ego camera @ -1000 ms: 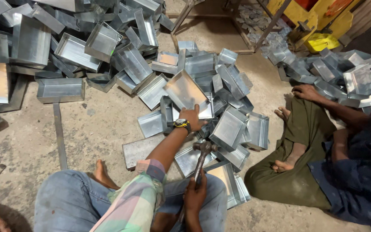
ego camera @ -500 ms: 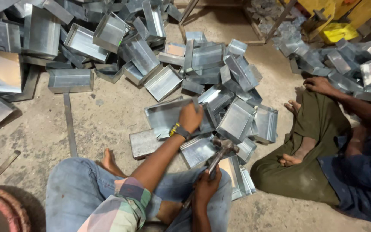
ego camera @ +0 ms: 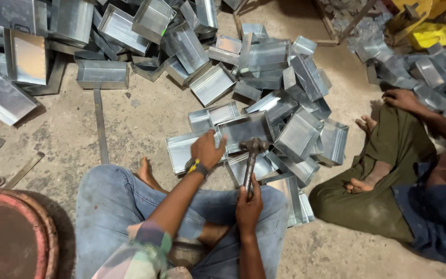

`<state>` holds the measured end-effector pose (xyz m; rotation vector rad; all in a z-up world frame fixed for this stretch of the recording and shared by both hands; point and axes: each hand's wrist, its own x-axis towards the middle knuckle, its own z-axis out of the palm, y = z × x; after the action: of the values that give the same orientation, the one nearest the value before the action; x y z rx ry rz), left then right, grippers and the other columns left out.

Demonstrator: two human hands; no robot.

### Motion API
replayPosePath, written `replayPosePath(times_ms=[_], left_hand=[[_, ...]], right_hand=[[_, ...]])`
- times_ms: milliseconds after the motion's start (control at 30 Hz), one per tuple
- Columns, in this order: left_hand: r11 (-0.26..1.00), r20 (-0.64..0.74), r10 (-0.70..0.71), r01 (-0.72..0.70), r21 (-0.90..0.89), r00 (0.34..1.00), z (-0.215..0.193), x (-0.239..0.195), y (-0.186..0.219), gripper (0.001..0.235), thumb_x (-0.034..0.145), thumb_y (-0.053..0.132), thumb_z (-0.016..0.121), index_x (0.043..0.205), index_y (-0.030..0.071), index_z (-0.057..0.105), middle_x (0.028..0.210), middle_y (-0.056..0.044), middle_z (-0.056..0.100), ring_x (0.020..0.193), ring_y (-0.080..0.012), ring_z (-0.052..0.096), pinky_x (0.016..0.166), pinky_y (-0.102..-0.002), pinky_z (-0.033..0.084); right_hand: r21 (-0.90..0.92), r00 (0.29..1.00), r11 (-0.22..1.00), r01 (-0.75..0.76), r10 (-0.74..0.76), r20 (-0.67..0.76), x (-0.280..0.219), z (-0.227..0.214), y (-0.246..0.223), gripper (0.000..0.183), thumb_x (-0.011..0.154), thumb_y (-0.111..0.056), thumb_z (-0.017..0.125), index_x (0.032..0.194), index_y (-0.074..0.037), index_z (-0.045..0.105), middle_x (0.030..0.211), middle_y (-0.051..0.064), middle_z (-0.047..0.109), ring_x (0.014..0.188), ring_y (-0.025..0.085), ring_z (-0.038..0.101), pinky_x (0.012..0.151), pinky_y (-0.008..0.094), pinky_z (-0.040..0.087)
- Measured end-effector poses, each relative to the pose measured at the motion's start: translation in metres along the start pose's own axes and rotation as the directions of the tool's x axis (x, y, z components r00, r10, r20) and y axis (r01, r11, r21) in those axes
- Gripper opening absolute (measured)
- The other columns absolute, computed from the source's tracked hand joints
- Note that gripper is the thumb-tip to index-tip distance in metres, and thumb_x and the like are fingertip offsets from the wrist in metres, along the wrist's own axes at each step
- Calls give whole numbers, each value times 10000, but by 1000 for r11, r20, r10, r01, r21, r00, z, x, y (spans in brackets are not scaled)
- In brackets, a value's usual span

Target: The person sits on the floor and uses a hammer to flatten or shape the edges of small galvanized metal boxes one at a time.

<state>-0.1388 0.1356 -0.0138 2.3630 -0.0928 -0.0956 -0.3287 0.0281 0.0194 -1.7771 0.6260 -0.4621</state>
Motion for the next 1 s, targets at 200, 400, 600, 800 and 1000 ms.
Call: replayPosePath(times_ms=[200,400,600,800,1000], left_hand=[[919,-163,192,-118,377,968,-33,-23,-34,922,925,541,511,1538,-117,306,1685,-276,151,1570,-431,36,1230,-605,-25],[903,-16,70,-57,426,997,-35,14,-40,1020,806,498,549,1579,-55,180,1708,-193,22,1567,-361,-33,1190,-667,-43],[886,34,21,-35,461,999,-39,13,-34,1035,814,497,544,1610,-35,150,1719,-182,-17,1587,-371,-64,1198,-680,-50],[895,66,-24,-8,446,998,-32,22,-26,1039,821,502,540,1617,-3,103,1709,-189,-75,1574,-357,-106,1179,-698,-67],[920,51,-13,-7,392,999,-34,23,-31,1069,796,493,576,1620,-4,111,1722,-185,-73,1580,-345,-100,1181,-691,-73]], right_hand=[[19,895,895,446,-446,-5,-7,-8,-27,471,1011,-39,627,1476,-3,560,1035,51,669,831,78,598,705,237,489],[94,853,849,519,-509,-115,-14,-14,-54,454,1009,-51,621,1451,8,534,907,27,668,687,57,577,592,213,474],[-323,963,907,269,-246,109,9,14,-50,480,955,-65,633,1434,-65,600,789,148,695,592,116,543,553,318,465],[-207,963,941,268,-267,33,-1,-7,-55,481,946,-48,645,1425,-57,599,915,106,718,624,94,583,575,265,480],[310,913,859,407,-383,-138,-8,-11,-68,543,1004,-24,615,1533,-76,503,886,51,641,615,54,517,535,191,424]])
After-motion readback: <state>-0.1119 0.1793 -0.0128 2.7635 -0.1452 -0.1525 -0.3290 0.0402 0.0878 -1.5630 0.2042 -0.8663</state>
